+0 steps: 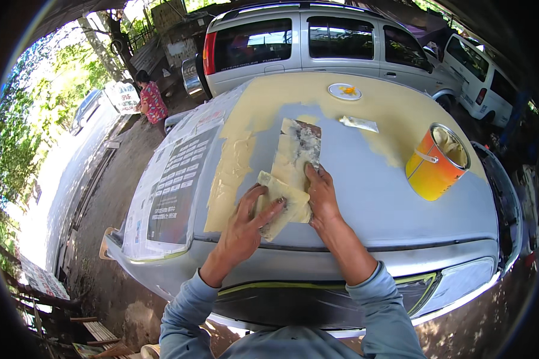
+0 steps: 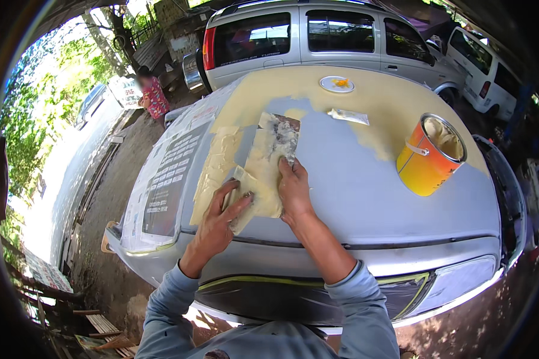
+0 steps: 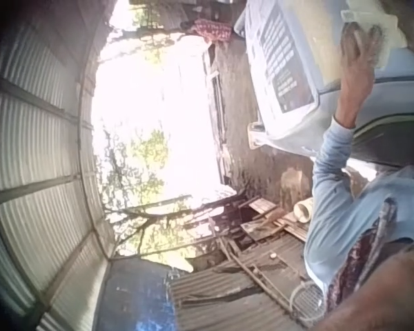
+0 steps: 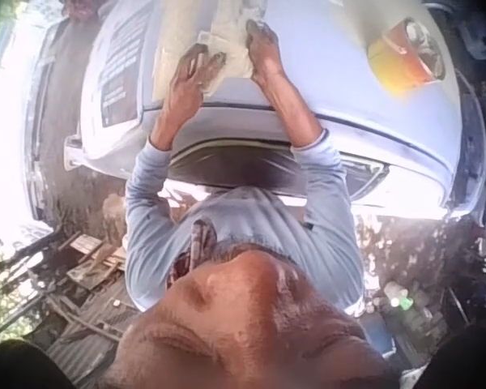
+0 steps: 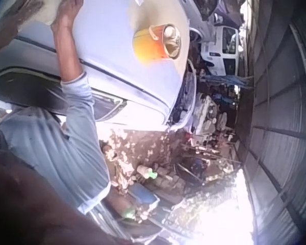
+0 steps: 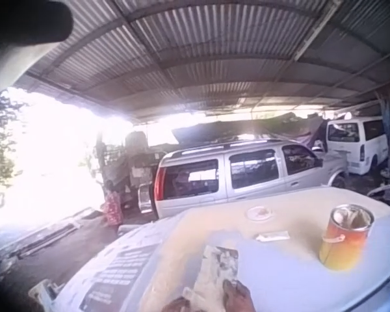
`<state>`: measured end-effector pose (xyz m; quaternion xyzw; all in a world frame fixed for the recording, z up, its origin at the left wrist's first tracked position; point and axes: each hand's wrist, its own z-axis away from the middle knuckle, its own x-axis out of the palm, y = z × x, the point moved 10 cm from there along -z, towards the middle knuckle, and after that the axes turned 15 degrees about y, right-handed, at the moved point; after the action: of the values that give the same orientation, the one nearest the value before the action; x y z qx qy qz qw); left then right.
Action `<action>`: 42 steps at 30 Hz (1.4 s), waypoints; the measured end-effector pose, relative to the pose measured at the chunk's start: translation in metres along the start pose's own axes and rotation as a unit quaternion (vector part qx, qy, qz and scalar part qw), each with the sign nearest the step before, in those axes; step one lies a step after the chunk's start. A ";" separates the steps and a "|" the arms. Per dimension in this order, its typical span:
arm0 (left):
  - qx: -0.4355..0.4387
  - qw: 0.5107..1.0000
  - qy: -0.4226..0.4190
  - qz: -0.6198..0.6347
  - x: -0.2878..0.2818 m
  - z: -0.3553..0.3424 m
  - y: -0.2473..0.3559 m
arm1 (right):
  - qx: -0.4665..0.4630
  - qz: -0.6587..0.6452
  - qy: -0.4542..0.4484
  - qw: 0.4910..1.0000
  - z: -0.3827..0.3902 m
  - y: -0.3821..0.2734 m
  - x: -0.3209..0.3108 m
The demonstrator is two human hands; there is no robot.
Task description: Applying and smoothing car body filler putty onto the roof of a vehicle.
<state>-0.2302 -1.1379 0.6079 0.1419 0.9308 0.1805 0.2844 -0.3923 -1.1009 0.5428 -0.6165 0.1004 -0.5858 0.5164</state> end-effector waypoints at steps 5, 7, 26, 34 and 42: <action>0.062 0.994 -0.047 -0.078 0.000 0.011 0.006 | -0.009 -0.017 0.041 0.999 0.020 -0.013 -0.033; 0.075 0.990 -0.062 -0.101 -0.003 0.018 0.008 | -0.031 -0.032 0.044 0.998 0.025 -0.031 -0.043; -0.338 0.880 0.180 0.281 -0.014 0.077 0.037 | -0.342 0.130 0.081 0.927 0.100 -0.084 -0.065; -0.360 0.907 0.151 0.160 -0.070 0.149 -0.018 | -0.057 0.036 0.018 0.998 0.057 -0.041 -0.051; -0.508 0.656 0.459 0.318 -0.214 0.309 -0.232 | 0.013 0.125 0.000 0.992 0.044 -0.020 -0.049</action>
<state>0.0829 -1.3453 0.3751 0.1615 0.6041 0.7470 -0.2255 -0.3802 -1.0336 0.5370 -0.5925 0.1688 -0.5181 0.5933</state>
